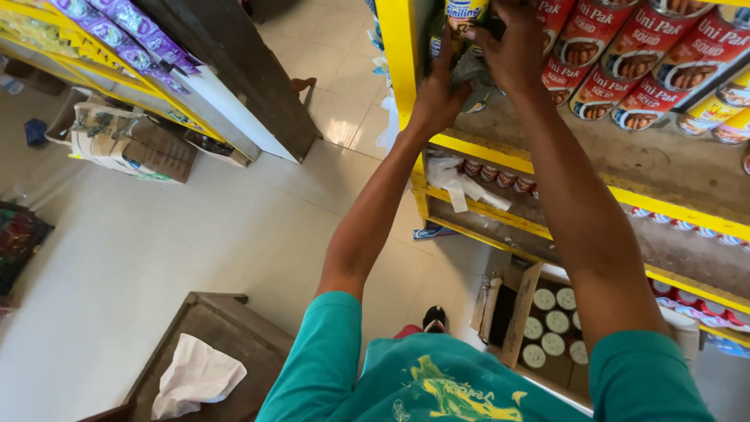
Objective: Wiping and stocking canned goods onto shelves in a grocery store.
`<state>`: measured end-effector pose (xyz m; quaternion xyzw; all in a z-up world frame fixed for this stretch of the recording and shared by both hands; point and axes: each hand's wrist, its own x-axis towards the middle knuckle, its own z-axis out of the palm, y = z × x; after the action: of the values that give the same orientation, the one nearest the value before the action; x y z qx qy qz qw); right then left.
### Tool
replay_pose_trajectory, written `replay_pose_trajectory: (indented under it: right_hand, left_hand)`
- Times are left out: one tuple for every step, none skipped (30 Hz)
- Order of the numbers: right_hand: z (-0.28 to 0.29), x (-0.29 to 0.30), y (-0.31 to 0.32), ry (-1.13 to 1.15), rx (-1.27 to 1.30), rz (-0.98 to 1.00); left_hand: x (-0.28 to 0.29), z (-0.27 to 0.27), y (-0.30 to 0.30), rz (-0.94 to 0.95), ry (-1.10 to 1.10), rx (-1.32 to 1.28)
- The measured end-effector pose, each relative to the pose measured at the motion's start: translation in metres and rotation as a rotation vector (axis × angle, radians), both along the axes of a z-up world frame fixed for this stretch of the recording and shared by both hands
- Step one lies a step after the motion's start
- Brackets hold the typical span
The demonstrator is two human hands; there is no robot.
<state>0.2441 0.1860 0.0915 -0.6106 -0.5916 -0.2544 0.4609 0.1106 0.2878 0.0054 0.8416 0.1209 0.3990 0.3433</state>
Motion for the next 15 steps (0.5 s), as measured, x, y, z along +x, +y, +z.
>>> replay_pose_trajectory:
  right_hand:
    - [0.0, -0.001, -0.001, 0.001, -0.001, -0.004]
    - [-0.001, -0.002, -0.003, 0.033, 0.003, 0.026]
    - [0.002, -0.003, -0.003, 0.062, 0.011, 0.056]
    - [0.006, -0.005, -0.006, 0.06, 0.014, 0.054]
    - [0.01, -0.008, -0.01, 0.073, 0.015, 0.072]
    - [0.013, -0.011, -0.013, 0.086, 0.017, 0.09]
    - [0.013, -0.017, -0.021, 0.086, 0.015, 0.088]
    - [0.013, -0.022, -0.029, 0.099, 0.057, 0.095]
    - [0.011, -0.028, -0.038, 0.114, 0.097, 0.102]
    - [0.007, -0.034, -0.049, 0.116, 0.093, 0.097]
    - [0.001, -0.041, -0.06, 0.121, 0.079, 0.045]
    - [-0.005, -0.048, -0.071, 0.127, 0.063, -0.008]
    - [-0.023, -0.053, -0.085, 0.132, 0.057, -0.012]
    - [-0.041, -0.057, -0.1, 0.205, 0.011, -0.024]
    - [-0.054, -0.058, -0.111, 0.267, -0.028, -0.034]
  left_hand:
    - [-0.002, 0.0, -0.004, -0.004, 0.001, -0.001]
    - [-0.005, 0.001, -0.008, 0.016, -0.002, -0.04]
    - [-0.007, 0.003, -0.011, 0.037, -0.009, -0.074]
    - [-0.014, 0.013, -0.021, 0.035, -0.011, -0.072]
    - [-0.022, 0.022, -0.033, 0.163, -0.078, -0.087]
    - [-0.03, 0.03, -0.044, 0.292, -0.145, -0.103]
    - [-0.034, 0.039, -0.052, 0.289, -0.144, -0.105]
    - [-0.038, 0.048, -0.06, 0.347, -0.28, -0.054]
    - [-0.042, 0.056, -0.069, 0.402, -0.414, -0.002]
    - [-0.034, 0.058, -0.064, 0.399, -0.411, -0.006]
    - [-0.028, 0.058, -0.061, 0.371, -0.444, 0.05]
    - [-0.021, 0.057, -0.057, 0.343, -0.476, 0.105]
    - [-0.013, 0.053, -0.052, 0.341, -0.47, 0.099]
    - [-0.006, 0.05, -0.046, 0.389, -0.455, 0.17]
    - [0.005, 0.051, -0.038, 0.436, -0.452, 0.248]
